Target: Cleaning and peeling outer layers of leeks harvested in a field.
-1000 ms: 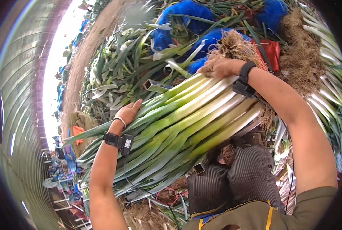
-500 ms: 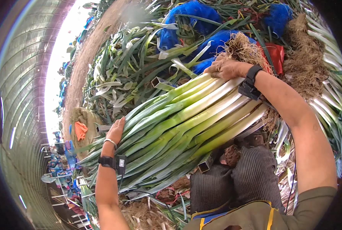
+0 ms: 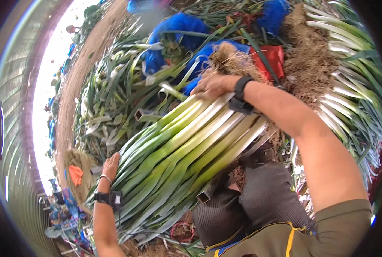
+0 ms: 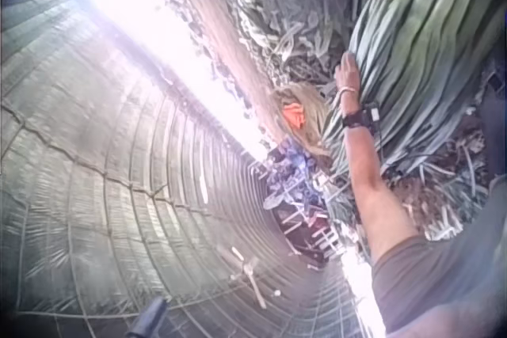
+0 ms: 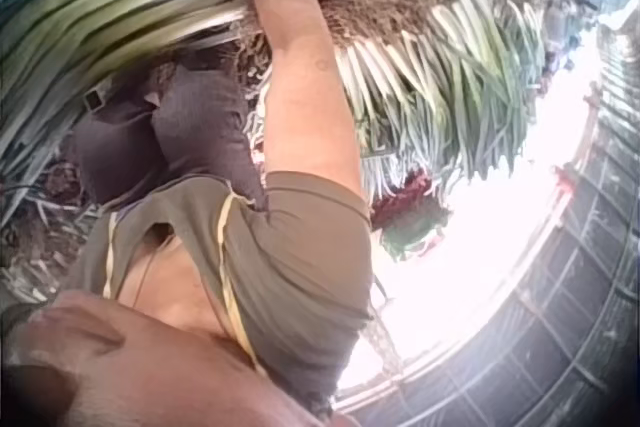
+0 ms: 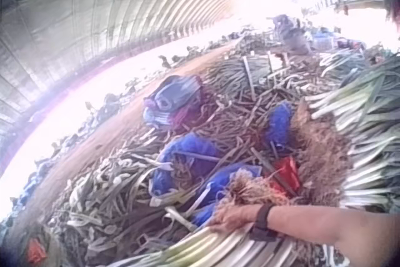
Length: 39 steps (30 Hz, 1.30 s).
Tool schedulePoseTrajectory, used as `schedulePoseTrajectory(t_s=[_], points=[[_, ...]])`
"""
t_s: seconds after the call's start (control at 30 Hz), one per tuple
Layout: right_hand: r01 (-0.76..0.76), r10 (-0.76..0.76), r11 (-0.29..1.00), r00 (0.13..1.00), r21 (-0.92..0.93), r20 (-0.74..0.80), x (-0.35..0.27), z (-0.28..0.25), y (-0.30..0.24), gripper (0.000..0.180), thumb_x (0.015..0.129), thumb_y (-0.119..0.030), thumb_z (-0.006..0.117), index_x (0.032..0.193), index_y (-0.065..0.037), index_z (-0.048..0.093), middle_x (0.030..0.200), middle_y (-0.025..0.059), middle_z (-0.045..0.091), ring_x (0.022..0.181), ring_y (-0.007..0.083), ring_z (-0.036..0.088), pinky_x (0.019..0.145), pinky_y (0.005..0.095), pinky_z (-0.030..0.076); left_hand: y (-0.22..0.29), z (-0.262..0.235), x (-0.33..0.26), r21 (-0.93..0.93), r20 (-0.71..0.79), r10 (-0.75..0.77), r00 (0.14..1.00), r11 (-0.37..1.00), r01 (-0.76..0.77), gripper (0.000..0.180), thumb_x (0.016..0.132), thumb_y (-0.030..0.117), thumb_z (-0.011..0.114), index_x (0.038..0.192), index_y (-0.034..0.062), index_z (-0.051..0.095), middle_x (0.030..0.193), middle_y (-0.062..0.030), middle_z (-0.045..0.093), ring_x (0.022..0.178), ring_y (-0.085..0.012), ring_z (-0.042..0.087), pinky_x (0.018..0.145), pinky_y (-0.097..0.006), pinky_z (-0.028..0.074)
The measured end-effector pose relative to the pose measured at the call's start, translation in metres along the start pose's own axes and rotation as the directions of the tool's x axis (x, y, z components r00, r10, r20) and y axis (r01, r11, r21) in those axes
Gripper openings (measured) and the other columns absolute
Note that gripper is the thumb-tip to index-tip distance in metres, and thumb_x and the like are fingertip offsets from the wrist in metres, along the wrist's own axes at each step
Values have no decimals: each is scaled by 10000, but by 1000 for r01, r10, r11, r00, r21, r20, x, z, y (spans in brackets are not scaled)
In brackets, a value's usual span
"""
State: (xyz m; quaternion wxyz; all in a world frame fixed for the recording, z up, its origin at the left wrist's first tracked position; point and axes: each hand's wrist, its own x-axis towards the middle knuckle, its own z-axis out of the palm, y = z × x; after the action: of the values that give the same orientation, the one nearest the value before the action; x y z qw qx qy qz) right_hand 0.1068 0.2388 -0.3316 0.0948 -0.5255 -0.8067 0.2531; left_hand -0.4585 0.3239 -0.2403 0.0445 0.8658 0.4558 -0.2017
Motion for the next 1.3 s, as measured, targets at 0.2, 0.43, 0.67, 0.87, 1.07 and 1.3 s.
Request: schedulePoseTrajectory(t_s=[0.2, 0.43, 0.67, 0.87, 1.07, 1.3], points=[[-66, 66, 998, 998, -24, -15, -14, -4, 11, 472, 941, -569, 407, 1285, -309, 600, 1232, 29, 626, 1193, 265, 461, 1055, 450, 230, 138, -91, 69, -588, 26, 119, 993, 804, -81, 459, 982, 336, 429, 1370, 94, 466, 1420, -134, 464, 1272, -324, 461, 1044, -366, 380], [-55, 53, 998, 993, -11, -108, -13, 1, 8, 363, 956, -449, 466, 1173, -255, 683, 1111, 22, 680, 1103, 217, 522, 1035, 407, 237, 178, -90, 125, -325, 283, 307, 909, 922, -211, 482, 976, 443, 474, 1242, 62, 602, 1168, -116, 656, 1082, -202, 590, 964, -320, 422], [-51, 51, 999, 995, 1, -84, -12, 2, 6, 360, 950, -443, 472, 1152, -245, 695, 1135, 17, 679, 1111, 218, 522, 1036, 421, 234, 175, -92, 156, -327, 621, 14, 784, 914, 242, 623, 943, 550, 428, 1245, 33, 599, 1208, -142, 632, 1122, -277, 573, 987, -344, 403], [-25, 24, 1000, 990, -8, -140, -11, 7, 5, 361, 953, -447, 475, 1148, -239, 696, 1112, 26, 684, 1099, 221, 532, 1032, 420, 239, 193, -97, 153, 29, 610, -82, 788, 996, 81, 596, 983, 507, 370, 1246, 11, 570, 1121, -180, 651, 980, -294, 621, 880, -357, 473], [-41, 43, 999, 982, 15, -183, -16, 10, 11, 359, 952, -453, 478, 1131, -237, 703, 1103, 20, 684, 1072, 218, 547, 1000, 424, 266, 189, -119, 107, -115, 397, 203, 895, 979, -171, 475, 979, 315, 437, 1397, 89, 424, 1285, -209, 557, 1148, -348, 563, 979, -384, 442], [-38, 40, 999, 997, 26, -70, -13, 3, 8, 412, 951, -477, 412, 1237, -283, 636, 1197, 4, 649, 1136, 259, 516, 1018, 470, 271, 161, -143, 122, -70, 418, 199, 886, 980, -187, 369, 945, 304, 485, 1188, 57, 610, 1177, -166, 631, 1092, -340, 586, 946, -396, 455]])
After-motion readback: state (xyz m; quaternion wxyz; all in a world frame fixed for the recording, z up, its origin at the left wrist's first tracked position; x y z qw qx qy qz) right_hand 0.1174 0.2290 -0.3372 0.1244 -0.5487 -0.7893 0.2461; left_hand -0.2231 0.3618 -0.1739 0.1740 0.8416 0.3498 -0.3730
